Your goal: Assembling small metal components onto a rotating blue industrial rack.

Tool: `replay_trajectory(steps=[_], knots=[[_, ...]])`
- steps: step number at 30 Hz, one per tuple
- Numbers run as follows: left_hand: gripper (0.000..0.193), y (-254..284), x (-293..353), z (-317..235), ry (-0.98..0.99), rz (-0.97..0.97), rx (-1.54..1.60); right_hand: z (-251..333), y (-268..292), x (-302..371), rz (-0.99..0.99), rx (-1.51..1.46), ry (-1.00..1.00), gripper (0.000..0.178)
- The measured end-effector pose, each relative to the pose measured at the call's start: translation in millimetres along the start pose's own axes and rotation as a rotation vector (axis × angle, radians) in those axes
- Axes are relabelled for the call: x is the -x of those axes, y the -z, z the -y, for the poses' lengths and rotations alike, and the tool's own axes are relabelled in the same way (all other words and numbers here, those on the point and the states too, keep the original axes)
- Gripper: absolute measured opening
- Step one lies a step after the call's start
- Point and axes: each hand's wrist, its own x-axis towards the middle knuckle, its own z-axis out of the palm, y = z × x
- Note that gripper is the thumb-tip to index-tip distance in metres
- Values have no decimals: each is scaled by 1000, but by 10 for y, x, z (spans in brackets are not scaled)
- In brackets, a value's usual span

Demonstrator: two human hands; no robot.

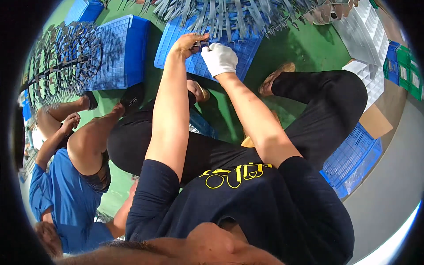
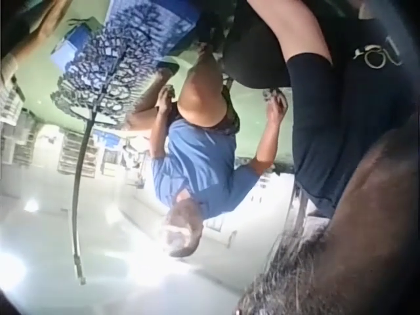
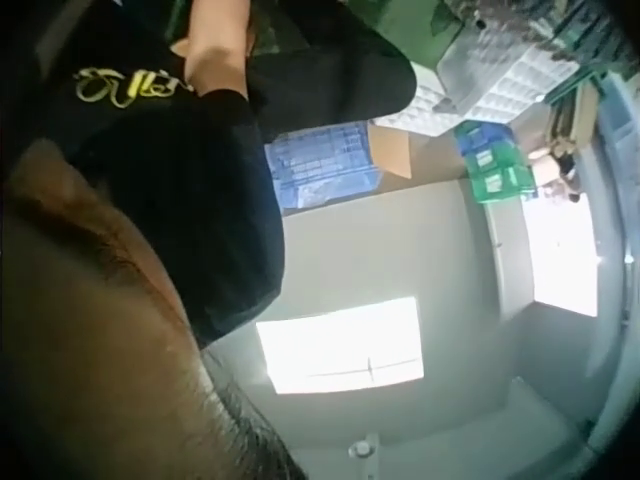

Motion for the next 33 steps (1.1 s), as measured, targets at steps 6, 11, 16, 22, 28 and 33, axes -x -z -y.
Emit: replay_trajectory(steps=[6,11,16,22,28,33], knots=[[26,13,10,-26,-8,76,35,4,-21,-17,10,38,12,36],[27,17,9,-18,-28,78,43,36,-14,-8,14,97,15,37],[30,2,-6,-12,-32,72,37,51,14,-4,14,110,16,37],[28,24,-88,4,-29,60,-4,52,-4,-21,-10,128,18,38],[26,-13,-79,24,-63,57,-32,25,-49,-38,-46,159,45,39],[27,6,182,-44,-18,-2,-56,-8,-46,-56,-26,161,31,40]])
